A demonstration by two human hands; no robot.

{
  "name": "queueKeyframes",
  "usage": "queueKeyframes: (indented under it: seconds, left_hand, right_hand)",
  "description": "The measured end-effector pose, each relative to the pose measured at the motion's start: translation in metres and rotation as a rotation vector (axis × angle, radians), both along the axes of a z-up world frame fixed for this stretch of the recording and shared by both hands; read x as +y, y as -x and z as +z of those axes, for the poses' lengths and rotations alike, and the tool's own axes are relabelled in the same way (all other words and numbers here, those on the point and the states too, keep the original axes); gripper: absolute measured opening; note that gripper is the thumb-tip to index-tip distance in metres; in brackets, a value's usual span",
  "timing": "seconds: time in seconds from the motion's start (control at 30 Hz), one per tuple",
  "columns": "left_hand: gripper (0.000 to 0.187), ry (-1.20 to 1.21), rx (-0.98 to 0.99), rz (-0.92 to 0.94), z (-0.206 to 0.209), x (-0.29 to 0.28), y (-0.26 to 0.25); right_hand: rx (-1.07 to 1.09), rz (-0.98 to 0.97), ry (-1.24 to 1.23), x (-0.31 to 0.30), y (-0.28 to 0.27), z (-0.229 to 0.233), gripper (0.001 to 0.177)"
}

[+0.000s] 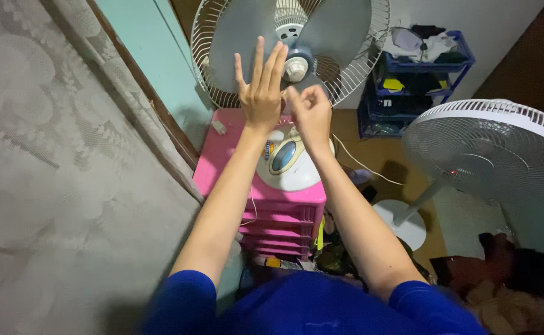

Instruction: The person disassembles a standing electric fan by removing the front grille, fan blades, and rear grille. They then reassemble the fan by placing the rear grille back onto the motor housing.

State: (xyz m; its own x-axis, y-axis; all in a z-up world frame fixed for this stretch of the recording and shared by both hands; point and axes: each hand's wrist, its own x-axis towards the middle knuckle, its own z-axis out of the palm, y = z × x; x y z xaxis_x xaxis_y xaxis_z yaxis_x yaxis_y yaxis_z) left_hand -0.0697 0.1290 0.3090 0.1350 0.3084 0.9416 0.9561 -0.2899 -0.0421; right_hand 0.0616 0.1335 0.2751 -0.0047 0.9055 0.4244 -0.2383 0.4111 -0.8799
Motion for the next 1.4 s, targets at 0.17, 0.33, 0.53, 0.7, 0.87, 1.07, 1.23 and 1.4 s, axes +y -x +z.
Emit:
queueKeyframes:
  seconds: [0.17, 0.33, 0.53, 0.7, 0.87, 1.07, 1.23, 1.4]
  left_hand:
    - [0.059, -0.037, 0.044, 0.068, 0.004, -0.002, 0.001]
    - [0.067, 0.072, 0.037, -0.043, 0.008, -0.007, 0.003]
    - [0.068, 0.040, 0.095, 0.044, 0.015, -0.011, 0.003]
    - [0.068, 0.116, 0.121, -0.034, 0.022, -0.014, 0.002]
    - [0.064, 0.092, 0.173, -0.020, 0.030, -0.018, 0.004]
    - [0.061, 0.068, 0.218, -0.017, 0.036, -0.020, 0.008]
    - [0.060, 0.041, 0.236, -0.013, 0.038, -0.018, 0.009]
    - [0.063, 0.057, 0.186, -0.048, 0.037, -0.019, 0.007]
  right_hand:
    - [-0.649, -0.535, -0.703, 0.002, -0.016, 0.023, 0.050]
    - [-1.089, -0.630, -0.986, 0.026, -0.040, 0.056, 0.047]
    - [-1.376, -0.670, -1.500, 0.050, -0.058, 0.088, 0.041]
    - [-1.529, -0.728, -1.673, 0.066, -0.062, 0.096, 0.043]
    - [-1.593, -0.899, -1.770, 0.080, -0.059, 0.089, 0.035]
    - [-1.312, -0.967, -1.856, 0.085, -0.056, 0.085, 0.047]
    - [-1.252, -0.885, -1.784, 0.085, -0.057, 0.081, 0.053]
    - [-1.194, -0.884, -1.691, 0.083, -0.056, 0.075, 0.055]
